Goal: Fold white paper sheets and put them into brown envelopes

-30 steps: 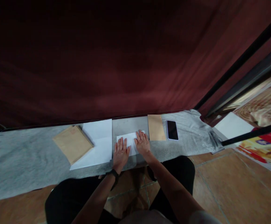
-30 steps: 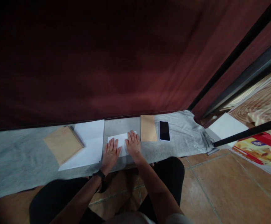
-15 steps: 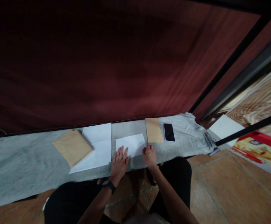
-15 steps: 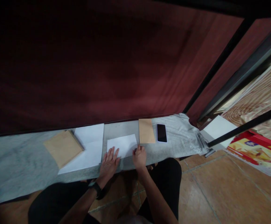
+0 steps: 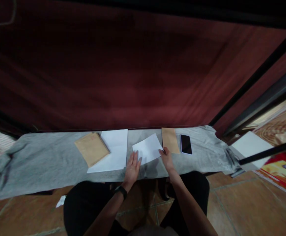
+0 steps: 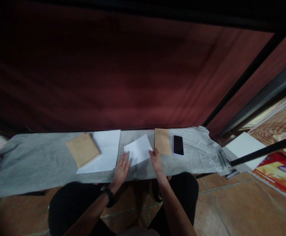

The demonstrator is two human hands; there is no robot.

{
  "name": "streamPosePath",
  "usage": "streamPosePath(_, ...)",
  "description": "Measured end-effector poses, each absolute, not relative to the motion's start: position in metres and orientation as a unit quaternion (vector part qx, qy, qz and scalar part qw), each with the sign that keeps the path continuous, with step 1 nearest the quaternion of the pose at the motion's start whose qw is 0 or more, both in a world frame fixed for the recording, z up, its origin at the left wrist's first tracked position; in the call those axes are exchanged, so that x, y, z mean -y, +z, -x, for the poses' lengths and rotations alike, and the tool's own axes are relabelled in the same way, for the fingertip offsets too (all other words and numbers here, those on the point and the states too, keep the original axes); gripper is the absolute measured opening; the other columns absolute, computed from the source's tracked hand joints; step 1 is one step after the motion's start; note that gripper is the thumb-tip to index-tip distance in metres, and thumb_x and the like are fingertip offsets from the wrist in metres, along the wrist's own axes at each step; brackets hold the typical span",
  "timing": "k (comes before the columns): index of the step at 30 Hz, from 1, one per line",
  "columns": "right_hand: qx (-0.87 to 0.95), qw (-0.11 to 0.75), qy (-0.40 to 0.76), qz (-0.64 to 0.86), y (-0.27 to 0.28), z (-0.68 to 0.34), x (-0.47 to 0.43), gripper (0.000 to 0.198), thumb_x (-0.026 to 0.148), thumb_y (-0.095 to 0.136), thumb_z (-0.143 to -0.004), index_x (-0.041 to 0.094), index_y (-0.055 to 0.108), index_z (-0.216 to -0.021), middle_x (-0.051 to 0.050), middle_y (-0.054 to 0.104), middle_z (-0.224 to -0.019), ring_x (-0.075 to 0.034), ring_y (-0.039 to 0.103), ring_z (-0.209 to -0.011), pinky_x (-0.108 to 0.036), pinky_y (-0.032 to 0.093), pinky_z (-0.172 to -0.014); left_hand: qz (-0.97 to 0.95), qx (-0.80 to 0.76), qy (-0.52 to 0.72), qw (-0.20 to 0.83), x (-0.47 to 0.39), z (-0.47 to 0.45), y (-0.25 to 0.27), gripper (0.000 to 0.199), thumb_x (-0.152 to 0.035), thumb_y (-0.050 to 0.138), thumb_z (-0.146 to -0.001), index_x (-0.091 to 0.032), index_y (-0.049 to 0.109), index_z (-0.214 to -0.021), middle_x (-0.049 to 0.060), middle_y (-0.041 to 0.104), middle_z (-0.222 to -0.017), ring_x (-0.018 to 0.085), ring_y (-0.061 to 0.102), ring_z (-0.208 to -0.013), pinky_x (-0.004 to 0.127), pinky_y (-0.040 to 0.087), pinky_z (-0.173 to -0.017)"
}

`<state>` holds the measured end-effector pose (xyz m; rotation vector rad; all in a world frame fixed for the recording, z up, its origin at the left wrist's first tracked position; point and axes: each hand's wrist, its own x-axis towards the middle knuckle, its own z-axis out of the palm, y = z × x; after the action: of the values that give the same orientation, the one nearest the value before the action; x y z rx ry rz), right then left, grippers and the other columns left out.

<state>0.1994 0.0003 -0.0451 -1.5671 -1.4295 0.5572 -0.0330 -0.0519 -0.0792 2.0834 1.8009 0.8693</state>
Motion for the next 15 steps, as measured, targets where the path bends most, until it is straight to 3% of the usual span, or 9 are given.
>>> streamPosePath(4,0.609,0.500,0.217,0.576,0.005,-0.199,-0.002,0.026,0.038,0.043,-0.101,0.019,0.060,-0.110,-0.007,0.073,-0.098,-0.020,0.070,-0.087,-0.031,0.057,-0.075,-0.630,-0.643,0.399,0.172,0.046,0.043,-0.067,0.056,-0.044,0.027,-0.106,-0.025,0.027,-0.159,0.009,0.033,-0.165,0.022,0.030,-0.153,0.047,0.031,-0.125)
streamPosePath(8,0.756,0.410,0.179,0.477,0.014,-0.197,0.014,0.026,0.022,0.042,-0.100,0.023,0.064,-0.113,-0.008,0.069,-0.127,-0.021,0.062,-0.122,-0.040,0.048,-0.108,-0.585,-0.645,0.460,0.174,0.044,0.058,-0.054,0.054,-0.043,0.023,-0.107,-0.022,0.037,-0.154,0.010,0.039,-0.161,0.022,0.035,-0.150,0.045,0.030,-0.126)
streamPosePath(12,0.831,0.300,0.141,0.447,-0.028,-0.198,0.039,0.038,0.007,0.041,-0.091,0.021,0.066,-0.115,-0.007,0.070,-0.128,-0.019,0.061,-0.125,-0.041,0.045,-0.114,-0.568,-0.649,0.485,0.144,0.044,0.070,-0.051,0.053,-0.042,0.021,-0.107,-0.021,0.041,-0.152,0.011,0.044,-0.157,0.022,0.039,-0.147,0.043,0.033,-0.124)
streamPosePath(15,0.841,0.266,0.142,0.449,-0.061,-0.201,0.058,0.045,0.003,0.044,-0.087,0.022,0.067,-0.121,-0.007,0.070,-0.129,-0.020,0.061,-0.126,-0.043,0.045,-0.115,-0.660,-0.624,0.397,0.134,0.041,0.064,-0.056,0.053,-0.041,0.023,-0.107,-0.022,0.039,-0.153,0.010,0.042,-0.159,0.021,0.037,-0.149,0.044,0.034,-0.123)
